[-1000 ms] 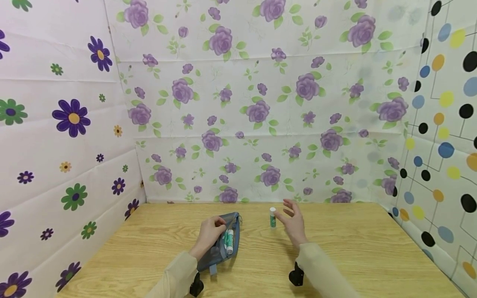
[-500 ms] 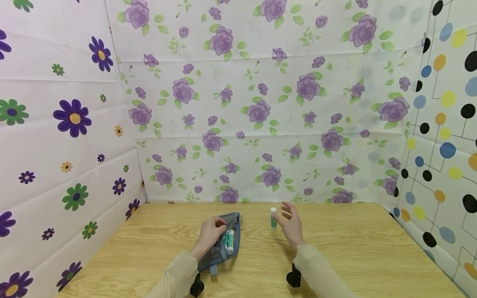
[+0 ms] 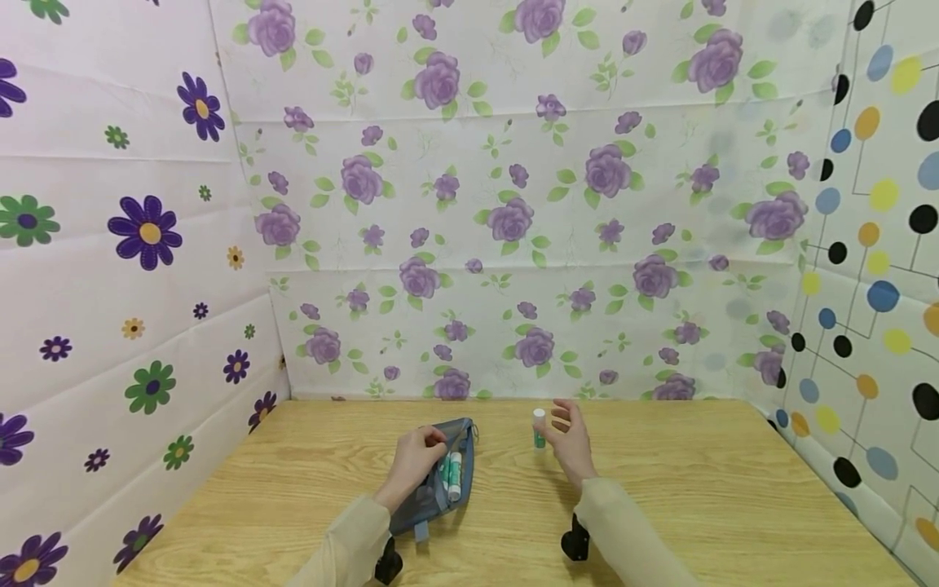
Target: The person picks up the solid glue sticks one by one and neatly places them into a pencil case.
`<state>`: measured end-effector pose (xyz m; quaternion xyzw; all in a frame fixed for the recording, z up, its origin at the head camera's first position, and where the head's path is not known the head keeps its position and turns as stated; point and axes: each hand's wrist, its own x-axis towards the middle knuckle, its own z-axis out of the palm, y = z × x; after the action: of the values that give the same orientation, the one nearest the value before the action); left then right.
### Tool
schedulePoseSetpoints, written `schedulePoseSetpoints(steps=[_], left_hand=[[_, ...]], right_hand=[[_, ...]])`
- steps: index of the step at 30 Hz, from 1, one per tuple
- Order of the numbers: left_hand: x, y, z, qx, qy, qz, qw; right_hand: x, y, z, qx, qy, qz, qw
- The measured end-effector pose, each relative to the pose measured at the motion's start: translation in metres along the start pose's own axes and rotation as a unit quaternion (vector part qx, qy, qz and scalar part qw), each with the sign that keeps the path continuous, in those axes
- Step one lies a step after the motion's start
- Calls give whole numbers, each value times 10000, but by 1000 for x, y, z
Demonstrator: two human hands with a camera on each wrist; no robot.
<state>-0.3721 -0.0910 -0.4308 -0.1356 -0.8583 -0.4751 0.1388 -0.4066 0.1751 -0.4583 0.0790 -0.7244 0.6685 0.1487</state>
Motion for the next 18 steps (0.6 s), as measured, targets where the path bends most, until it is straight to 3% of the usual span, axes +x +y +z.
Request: schedulePoseSetpoints(steps=[18], left_hand=[[1, -2, -1, -41, -56, 38, 10000]], right_hand=[[6, 5, 8, -72, 314, -2, 9995]])
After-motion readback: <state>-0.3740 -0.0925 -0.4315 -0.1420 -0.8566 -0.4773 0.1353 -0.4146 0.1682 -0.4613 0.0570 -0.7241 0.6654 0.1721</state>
